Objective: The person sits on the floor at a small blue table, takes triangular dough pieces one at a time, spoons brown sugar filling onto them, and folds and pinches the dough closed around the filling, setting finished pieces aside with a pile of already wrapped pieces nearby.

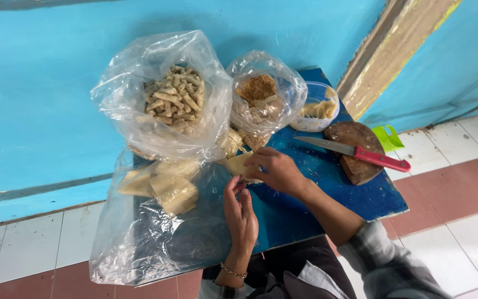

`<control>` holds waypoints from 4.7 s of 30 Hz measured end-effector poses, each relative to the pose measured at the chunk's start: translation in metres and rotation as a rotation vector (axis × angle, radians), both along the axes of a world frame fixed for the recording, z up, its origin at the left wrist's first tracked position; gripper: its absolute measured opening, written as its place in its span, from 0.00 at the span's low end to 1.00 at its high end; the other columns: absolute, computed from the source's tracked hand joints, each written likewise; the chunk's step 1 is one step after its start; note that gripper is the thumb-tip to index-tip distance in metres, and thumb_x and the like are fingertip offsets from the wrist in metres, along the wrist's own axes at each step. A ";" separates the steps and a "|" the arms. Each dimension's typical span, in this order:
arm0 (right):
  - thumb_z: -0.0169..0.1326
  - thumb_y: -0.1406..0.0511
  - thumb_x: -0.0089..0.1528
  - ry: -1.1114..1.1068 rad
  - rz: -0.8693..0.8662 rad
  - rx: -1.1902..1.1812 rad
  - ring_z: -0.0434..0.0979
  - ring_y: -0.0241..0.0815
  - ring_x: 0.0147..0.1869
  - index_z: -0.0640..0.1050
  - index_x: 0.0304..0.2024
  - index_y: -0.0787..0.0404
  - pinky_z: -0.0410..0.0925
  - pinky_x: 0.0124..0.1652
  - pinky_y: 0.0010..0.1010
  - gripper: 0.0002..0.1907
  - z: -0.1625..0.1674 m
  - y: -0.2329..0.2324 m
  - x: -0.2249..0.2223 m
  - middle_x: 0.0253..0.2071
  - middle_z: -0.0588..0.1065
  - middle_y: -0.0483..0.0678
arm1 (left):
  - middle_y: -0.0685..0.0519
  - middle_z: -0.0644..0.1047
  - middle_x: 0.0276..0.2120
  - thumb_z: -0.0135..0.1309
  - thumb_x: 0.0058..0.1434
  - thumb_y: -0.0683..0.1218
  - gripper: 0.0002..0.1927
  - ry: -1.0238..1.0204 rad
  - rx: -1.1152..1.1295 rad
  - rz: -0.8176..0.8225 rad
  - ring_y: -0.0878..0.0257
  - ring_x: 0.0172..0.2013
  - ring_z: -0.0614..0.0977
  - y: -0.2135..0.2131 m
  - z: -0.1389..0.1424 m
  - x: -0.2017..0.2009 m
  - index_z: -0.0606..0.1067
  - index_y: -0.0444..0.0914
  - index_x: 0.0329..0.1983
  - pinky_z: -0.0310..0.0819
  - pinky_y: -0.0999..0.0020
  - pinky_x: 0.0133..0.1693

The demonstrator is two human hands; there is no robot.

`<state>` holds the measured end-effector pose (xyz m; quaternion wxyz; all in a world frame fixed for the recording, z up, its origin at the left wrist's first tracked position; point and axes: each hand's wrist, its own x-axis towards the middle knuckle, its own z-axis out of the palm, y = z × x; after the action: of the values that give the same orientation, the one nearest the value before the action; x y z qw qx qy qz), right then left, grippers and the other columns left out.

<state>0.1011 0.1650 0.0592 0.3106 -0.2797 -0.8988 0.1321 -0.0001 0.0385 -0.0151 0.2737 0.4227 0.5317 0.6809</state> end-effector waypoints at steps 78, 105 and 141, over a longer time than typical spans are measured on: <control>0.54 0.67 0.65 0.297 -0.550 -0.012 0.81 0.47 0.25 0.83 0.40 0.66 0.73 0.28 0.39 0.09 -0.015 0.154 -0.026 0.27 0.81 0.57 | 0.52 0.76 0.27 0.57 0.65 0.44 0.08 0.789 -0.394 -0.159 0.57 0.33 0.81 -0.013 0.031 0.014 0.69 0.40 0.34 0.69 0.56 0.38; 0.55 0.64 0.66 0.331 -0.412 -0.790 0.72 0.30 0.19 0.83 0.46 0.64 0.64 0.18 0.23 0.11 -0.046 -0.059 0.130 0.25 0.79 0.47 | 0.48 0.76 0.41 0.58 0.62 0.39 0.12 0.789 -0.224 -0.063 0.51 0.43 0.81 -0.031 0.027 0.003 0.71 0.37 0.47 0.76 0.56 0.45; 0.59 0.71 0.59 0.053 0.044 0.328 0.83 0.36 0.43 0.80 0.51 0.55 0.76 0.40 0.31 0.17 -0.050 -0.076 0.141 0.43 0.82 0.45 | 0.47 0.74 0.46 0.61 0.57 0.40 0.17 0.905 -0.303 -0.200 0.51 0.50 0.78 -0.022 0.035 0.000 0.76 0.34 0.51 0.72 0.53 0.51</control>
<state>0.2422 0.0891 0.0091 0.3730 -0.2020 -0.9056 -0.0024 -0.0004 0.0165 0.0200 0.1376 0.6809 0.6473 0.3138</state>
